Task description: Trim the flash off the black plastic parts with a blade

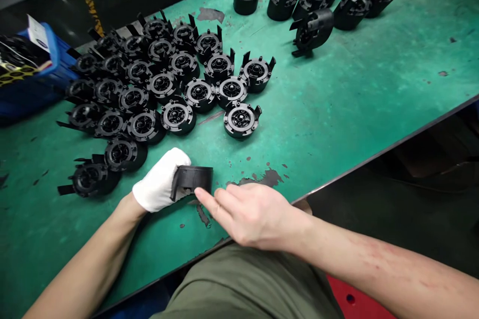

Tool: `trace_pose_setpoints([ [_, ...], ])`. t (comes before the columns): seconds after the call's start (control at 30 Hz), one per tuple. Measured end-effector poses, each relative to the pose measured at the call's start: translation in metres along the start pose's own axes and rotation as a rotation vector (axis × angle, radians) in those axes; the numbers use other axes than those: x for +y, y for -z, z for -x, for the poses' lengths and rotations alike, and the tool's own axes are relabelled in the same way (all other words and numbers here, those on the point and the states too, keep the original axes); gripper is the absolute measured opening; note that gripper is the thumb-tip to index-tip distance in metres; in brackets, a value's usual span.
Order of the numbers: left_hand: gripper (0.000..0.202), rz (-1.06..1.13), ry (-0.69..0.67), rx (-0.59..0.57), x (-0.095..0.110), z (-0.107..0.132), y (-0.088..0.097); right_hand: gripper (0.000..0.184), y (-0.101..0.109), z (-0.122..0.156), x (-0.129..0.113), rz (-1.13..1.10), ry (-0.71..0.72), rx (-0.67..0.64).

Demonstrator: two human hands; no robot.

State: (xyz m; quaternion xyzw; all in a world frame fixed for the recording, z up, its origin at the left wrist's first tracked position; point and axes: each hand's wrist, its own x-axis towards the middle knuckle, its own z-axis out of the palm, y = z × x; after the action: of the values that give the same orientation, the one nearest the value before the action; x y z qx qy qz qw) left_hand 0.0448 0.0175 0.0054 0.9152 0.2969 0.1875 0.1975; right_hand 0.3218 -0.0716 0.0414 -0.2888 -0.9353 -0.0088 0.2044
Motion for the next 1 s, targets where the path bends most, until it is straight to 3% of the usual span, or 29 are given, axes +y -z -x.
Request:
trace_pose_setpoints([
  [0.13, 0.014, -0.002, 0.011, -0.037, 0.000, 0.000, 0.000, 0.045, 0.003, 0.003, -0.002, -0.071, 0.004, -0.004],
  [0.33, 0.016, -0.003, 0.001, 0.006, -0.003, 0.005, -0.003, 0.045, 0.003, -0.001, 0.013, -0.002, -0.314, 0.026],
  [0.53, 0.014, 0.000, -0.011, 0.027, -0.002, 0.004, -0.003, 0.031, -0.005, -0.012, 0.007, -0.129, -0.410, 0.062],
  [0.63, 0.015, 0.000, -0.006, 0.028, -0.002, 0.003, -0.003, 0.021, -0.005, -0.013, 0.005, -0.118, -0.390, 0.055],
  [0.73, 0.019, -0.004, -0.013, 0.018, -0.002, 0.001, -0.002, 0.023, -0.001, -0.011, 0.004, -0.049, -0.285, 0.015],
  [0.87, 0.019, 0.001, -0.028, 0.008, 0.000, -0.001, -0.001, 0.021, 0.005, -0.009, 0.002, -0.209, -0.166, -0.013],
  [1.0, 0.024, -0.019, -0.036, 0.029, 0.000, -0.001, -0.002, 0.017, 0.005, -0.011, 0.003, -0.280, -0.283, 0.056],
])
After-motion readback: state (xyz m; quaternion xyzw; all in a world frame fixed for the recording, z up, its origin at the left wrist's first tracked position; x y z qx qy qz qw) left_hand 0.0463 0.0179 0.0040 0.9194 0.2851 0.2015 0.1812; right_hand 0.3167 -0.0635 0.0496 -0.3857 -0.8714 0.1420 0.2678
